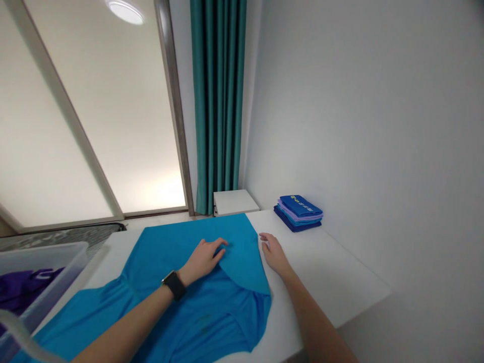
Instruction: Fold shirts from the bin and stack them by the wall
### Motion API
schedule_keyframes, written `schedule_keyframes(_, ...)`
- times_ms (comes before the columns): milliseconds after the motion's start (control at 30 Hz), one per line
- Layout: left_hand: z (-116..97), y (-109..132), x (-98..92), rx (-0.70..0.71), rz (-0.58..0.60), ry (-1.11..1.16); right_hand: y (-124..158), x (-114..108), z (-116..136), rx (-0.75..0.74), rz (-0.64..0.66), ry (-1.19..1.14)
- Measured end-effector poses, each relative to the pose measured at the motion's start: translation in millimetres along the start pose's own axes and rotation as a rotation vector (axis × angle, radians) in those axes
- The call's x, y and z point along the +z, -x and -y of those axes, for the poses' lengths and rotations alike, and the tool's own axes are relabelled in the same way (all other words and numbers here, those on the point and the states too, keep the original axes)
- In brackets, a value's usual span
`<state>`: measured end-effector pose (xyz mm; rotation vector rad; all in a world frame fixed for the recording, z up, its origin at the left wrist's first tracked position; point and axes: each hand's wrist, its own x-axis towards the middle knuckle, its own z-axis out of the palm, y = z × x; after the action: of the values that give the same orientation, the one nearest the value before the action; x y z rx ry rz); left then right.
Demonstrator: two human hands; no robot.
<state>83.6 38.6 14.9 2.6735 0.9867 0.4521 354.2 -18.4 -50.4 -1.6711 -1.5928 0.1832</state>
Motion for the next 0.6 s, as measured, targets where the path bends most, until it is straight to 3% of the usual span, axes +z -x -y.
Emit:
schedule_keyframes(200, 10.7, 13.8, 15.5, -0.005, -0.011, 0.096, -3.0, -0.8, 1.2, 0.008, 0.051, 0.094)
schedule_keyframes(600, 15.9, 13.8, 17.7, -0.108, -0.064, 0.281, -33.9, 15.2, 12.3, 0.062, 0.135, 0.324)
